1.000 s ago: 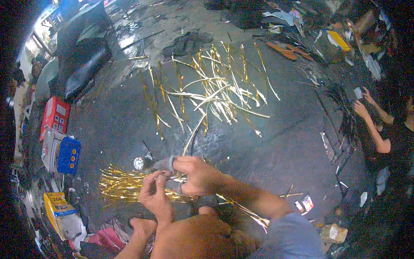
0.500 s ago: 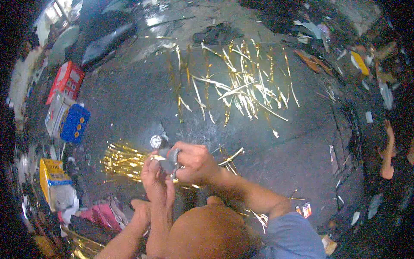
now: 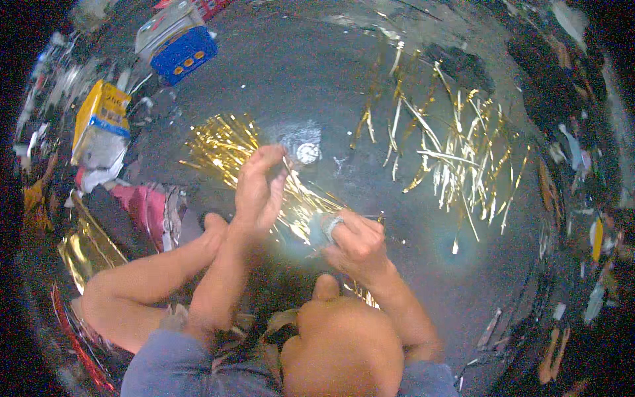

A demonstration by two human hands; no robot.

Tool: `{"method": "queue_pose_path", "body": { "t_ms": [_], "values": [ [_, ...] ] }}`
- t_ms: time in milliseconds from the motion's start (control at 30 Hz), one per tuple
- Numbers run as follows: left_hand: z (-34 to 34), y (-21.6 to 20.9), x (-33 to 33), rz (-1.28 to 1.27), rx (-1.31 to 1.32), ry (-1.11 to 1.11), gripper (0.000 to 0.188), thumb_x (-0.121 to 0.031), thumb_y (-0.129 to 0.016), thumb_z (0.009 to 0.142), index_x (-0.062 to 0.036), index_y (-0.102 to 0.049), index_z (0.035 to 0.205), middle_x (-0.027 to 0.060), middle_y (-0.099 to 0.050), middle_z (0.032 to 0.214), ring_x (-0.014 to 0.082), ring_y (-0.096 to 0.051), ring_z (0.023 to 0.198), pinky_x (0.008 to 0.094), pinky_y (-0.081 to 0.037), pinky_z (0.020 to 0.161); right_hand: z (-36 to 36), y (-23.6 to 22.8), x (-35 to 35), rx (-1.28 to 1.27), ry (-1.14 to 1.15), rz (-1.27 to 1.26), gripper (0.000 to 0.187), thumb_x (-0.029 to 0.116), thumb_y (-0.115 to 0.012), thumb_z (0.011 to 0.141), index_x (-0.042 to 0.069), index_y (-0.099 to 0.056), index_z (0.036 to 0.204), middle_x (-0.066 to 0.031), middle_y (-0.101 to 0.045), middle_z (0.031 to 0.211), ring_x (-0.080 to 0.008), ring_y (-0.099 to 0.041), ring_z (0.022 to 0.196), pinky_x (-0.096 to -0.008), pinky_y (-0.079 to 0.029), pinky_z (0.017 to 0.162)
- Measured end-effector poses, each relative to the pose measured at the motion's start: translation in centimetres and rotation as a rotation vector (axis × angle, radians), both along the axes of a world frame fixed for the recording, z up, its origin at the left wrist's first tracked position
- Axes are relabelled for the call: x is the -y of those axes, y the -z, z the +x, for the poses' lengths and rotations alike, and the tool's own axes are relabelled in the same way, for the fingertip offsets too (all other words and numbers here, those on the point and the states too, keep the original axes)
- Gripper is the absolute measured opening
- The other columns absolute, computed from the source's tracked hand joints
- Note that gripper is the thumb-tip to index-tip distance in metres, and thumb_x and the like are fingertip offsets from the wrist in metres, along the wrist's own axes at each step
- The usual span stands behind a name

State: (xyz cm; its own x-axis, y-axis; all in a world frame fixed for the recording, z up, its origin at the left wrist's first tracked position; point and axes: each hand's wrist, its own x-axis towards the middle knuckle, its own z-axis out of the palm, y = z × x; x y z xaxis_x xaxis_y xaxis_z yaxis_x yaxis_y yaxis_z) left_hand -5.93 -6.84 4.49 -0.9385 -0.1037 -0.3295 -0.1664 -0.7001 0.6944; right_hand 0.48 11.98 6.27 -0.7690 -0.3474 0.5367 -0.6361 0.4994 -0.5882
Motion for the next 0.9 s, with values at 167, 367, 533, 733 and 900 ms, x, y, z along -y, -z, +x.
{"method": "queue_pose_path", "body": {
  "t_ms": [167, 367, 533, 733, 900],
  "values": [
    [-4.0, 1.2, 3.2, 0.029, 0.025, -0.198, 0.009, -0.006, -0.068, 0.088, 0.0003, -0.064, 0.094, 0.0050, -0.063, 0.082, 0.0144, -0.060, 0.070, 0.0254, -0.047, 0.062, 1.1, 1.0, -0.7, 0.046, -0.050, 0.015, 0.024, 0.008, -0.075, 0.059, 0.000, -0.066, 0.079, -0.0109, -0.061, 0.068, -0.0254, -0.059, 0.053, -0.0338, -0.045, 0.048],
    [-8.4, 3.8, 11.0, 0.032, 0.132, -0.369, 0.009, -0.010, -0.071, 0.089, -0.0047, -0.065, 0.088, 0.0048, -0.064, 0.078, 0.0139, -0.061, 0.067, 0.0242, -0.049, 0.057, 3.7, 2.1, -1.9, 0.141, -0.028, 0.052, 0.022, 0.008, -0.078, 0.061, 0.001, -0.069, 0.079, -0.0110, -0.061, 0.066, -0.0235, -0.060, 0.052, -0.0337, -0.045, 0.047],
    [-10.5, 7.3, 17.3, -0.039, 0.143, -0.407, 0.008, -0.008, -0.073, 0.086, -0.0056, -0.065, 0.083, 0.0037, -0.064, 0.073, 0.0133, -0.059, 0.060, 0.0228, -0.048, 0.050, 4.9, 2.8, -3.8, 0.138, -0.114, 0.009, 0.025, 0.015, -0.078, 0.059, 0.000, -0.068, 0.076, -0.0096, -0.059, 0.064, -0.0241, -0.059, 0.051, -0.0337, -0.044, 0.046],
    [-12.9, 11.1, 19.1, -0.115, 0.268, -0.377, 0.010, -0.008, -0.071, 0.086, -0.0088, -0.064, 0.078, 0.0024, -0.061, 0.070, 0.0145, -0.056, 0.057, 0.0236, -0.048, 0.051, 8.0, 2.7, -6.5, 0.270, 0.059, 0.111, 0.025, 0.014, -0.077, 0.063, 0.002, -0.069, 0.082, -0.0113, -0.061, 0.069, -0.0240, -0.060, 0.051, -0.0336, -0.047, 0.047],
    [-12.6, 18.3, 29.2, -0.182, 0.135, -0.217, 0.027, -0.020, -0.060, 0.095, 0.0013, -0.063, 0.112, 0.0145, -0.068, 0.103, 0.0244, -0.067, 0.091, 0.0341, -0.054, 0.078, 9.8, 5.3, -8.2, 0.316, 0.003, 0.041, 0.025, 0.009, -0.076, 0.065, 0.001, -0.068, 0.088, -0.0128, -0.063, 0.076, -0.0279, -0.062, 0.061, -0.0369, -0.050, 0.054]
  ]
}}
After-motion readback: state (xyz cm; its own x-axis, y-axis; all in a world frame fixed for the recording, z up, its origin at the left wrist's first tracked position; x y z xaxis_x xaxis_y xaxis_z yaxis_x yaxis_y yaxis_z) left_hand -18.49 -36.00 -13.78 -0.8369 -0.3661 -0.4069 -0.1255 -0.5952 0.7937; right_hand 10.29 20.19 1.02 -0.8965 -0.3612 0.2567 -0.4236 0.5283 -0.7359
